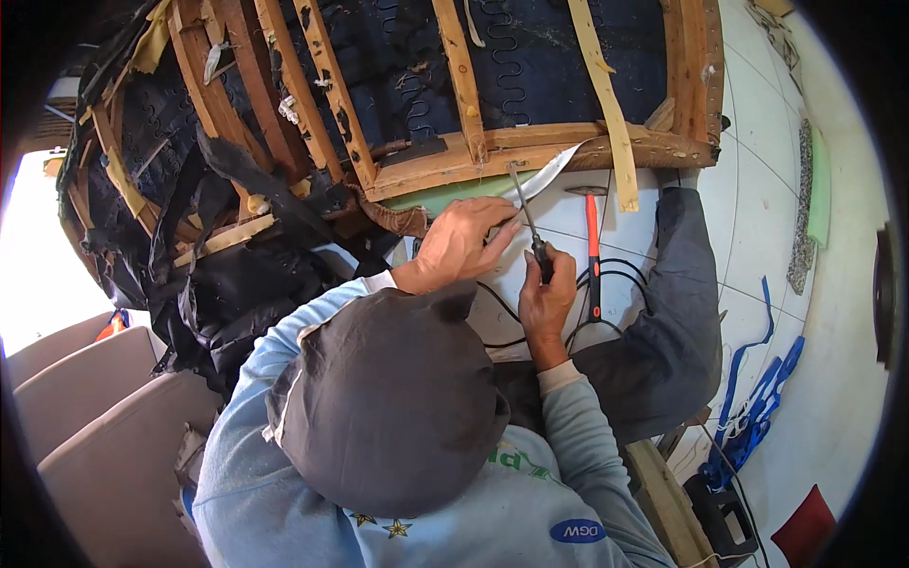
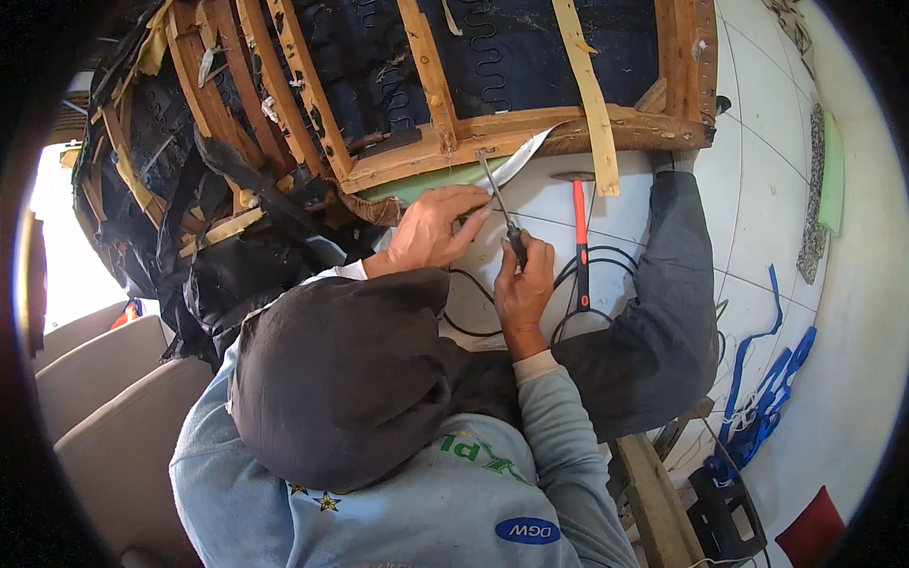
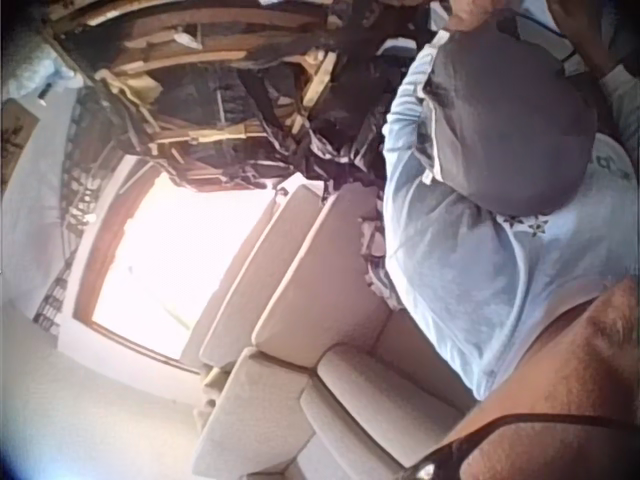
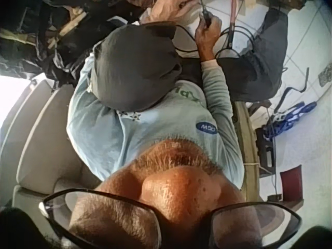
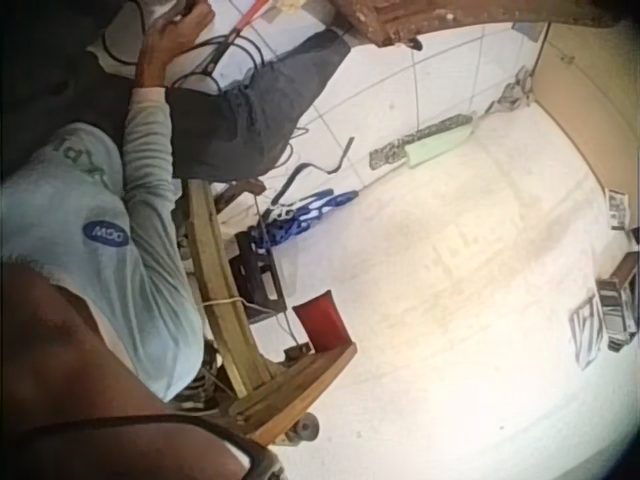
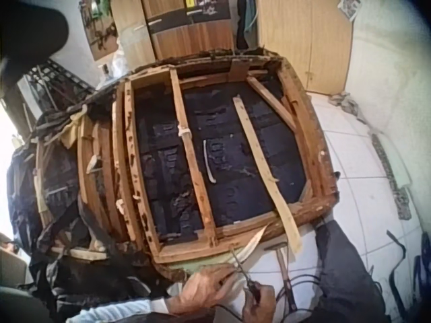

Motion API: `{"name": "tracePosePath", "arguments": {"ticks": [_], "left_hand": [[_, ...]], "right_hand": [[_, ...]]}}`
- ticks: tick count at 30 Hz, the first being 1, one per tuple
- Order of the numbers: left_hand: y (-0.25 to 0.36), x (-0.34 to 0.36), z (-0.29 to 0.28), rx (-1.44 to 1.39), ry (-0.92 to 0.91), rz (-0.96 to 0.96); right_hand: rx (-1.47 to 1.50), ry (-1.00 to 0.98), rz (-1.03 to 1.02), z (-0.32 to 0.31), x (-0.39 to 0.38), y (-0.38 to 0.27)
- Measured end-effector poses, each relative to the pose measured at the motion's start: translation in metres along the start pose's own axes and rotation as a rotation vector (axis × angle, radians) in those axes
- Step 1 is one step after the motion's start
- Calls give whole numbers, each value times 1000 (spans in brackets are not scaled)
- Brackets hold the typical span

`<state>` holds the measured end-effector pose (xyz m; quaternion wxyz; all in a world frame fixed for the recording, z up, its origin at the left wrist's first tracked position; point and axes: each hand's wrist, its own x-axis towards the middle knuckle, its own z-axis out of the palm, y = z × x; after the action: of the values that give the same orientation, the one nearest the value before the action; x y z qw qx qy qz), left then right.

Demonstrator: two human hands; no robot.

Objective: The person is repairing a wooden furniture frame, likely a sofa base, by removing old staples and fabric. They use a screwdriver to pry up staples and a hammer to drive them in or remove them. The person also uses their hands to pull away loose fabric and staples from the wooden slats.

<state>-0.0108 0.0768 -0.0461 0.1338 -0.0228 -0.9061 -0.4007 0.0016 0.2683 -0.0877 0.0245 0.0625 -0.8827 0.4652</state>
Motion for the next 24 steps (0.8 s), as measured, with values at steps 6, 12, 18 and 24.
{"name": "tracePosePath", "arguments": {"ticks": [6, 12, 18, 24], "left_hand": [[24, 35, -10, -95, -267, -526], [-6, 24, 20, -349, -191, -518], [-3, 29, 22, -378, -183, -540], [1, 28, 15, -407, -188, -535]], "right_hand": [[150, -27, -58, 5, -4, 11], [-43, -16, -199, -6, 9, 10], [170, -186, 16, 0, 9, 25], [-164, -36, -48, 15, -2, -5]]}}
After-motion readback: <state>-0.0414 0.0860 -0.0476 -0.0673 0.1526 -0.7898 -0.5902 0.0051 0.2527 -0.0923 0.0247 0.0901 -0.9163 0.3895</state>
